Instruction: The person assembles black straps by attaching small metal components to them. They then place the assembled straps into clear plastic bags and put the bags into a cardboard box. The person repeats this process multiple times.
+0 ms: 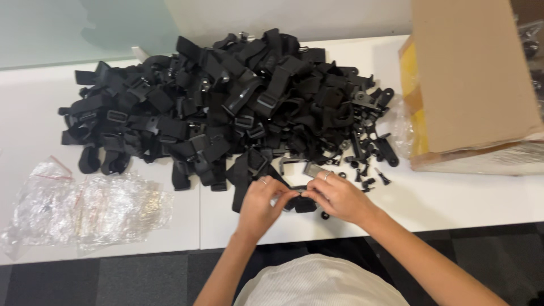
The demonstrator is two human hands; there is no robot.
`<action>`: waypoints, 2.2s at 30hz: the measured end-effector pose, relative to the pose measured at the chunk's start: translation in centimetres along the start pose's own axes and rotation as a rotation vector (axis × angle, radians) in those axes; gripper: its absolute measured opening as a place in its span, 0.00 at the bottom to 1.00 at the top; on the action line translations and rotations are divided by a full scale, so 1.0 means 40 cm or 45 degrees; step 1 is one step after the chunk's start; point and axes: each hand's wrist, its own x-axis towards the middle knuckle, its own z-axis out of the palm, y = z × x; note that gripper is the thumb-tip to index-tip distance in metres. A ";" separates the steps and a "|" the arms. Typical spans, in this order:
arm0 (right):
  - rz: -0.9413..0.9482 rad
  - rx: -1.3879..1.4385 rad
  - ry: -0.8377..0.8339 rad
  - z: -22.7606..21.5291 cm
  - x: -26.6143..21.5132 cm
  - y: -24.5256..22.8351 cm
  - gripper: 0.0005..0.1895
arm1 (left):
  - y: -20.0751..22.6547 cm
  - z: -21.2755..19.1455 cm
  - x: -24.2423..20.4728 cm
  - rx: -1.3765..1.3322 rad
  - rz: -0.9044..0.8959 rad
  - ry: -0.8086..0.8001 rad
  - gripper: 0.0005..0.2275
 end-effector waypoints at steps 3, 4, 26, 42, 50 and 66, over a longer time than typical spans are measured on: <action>-0.045 -0.024 0.109 -0.087 -0.015 0.012 0.16 | 0.052 0.004 0.053 -0.109 -0.028 0.022 0.11; -0.060 -0.089 0.131 -0.118 -0.014 0.024 0.19 | 0.072 0.014 0.073 -0.127 0.019 0.045 0.11; 0.772 1.427 0.072 -0.541 -0.190 0.279 0.51 | 0.451 0.364 0.470 -1.384 -0.280 0.145 0.05; 1.419 0.770 0.368 -1.034 -0.035 0.774 0.31 | 0.325 0.421 0.520 -1.167 -1.029 0.289 0.20; 1.516 0.521 -0.076 -0.785 0.101 1.154 0.34 | 0.244 0.415 0.443 -1.164 -1.234 0.507 0.23; 0.501 0.488 0.228 -0.898 0.111 0.457 0.25 | 0.083 0.346 0.222 -0.876 -1.385 0.616 0.19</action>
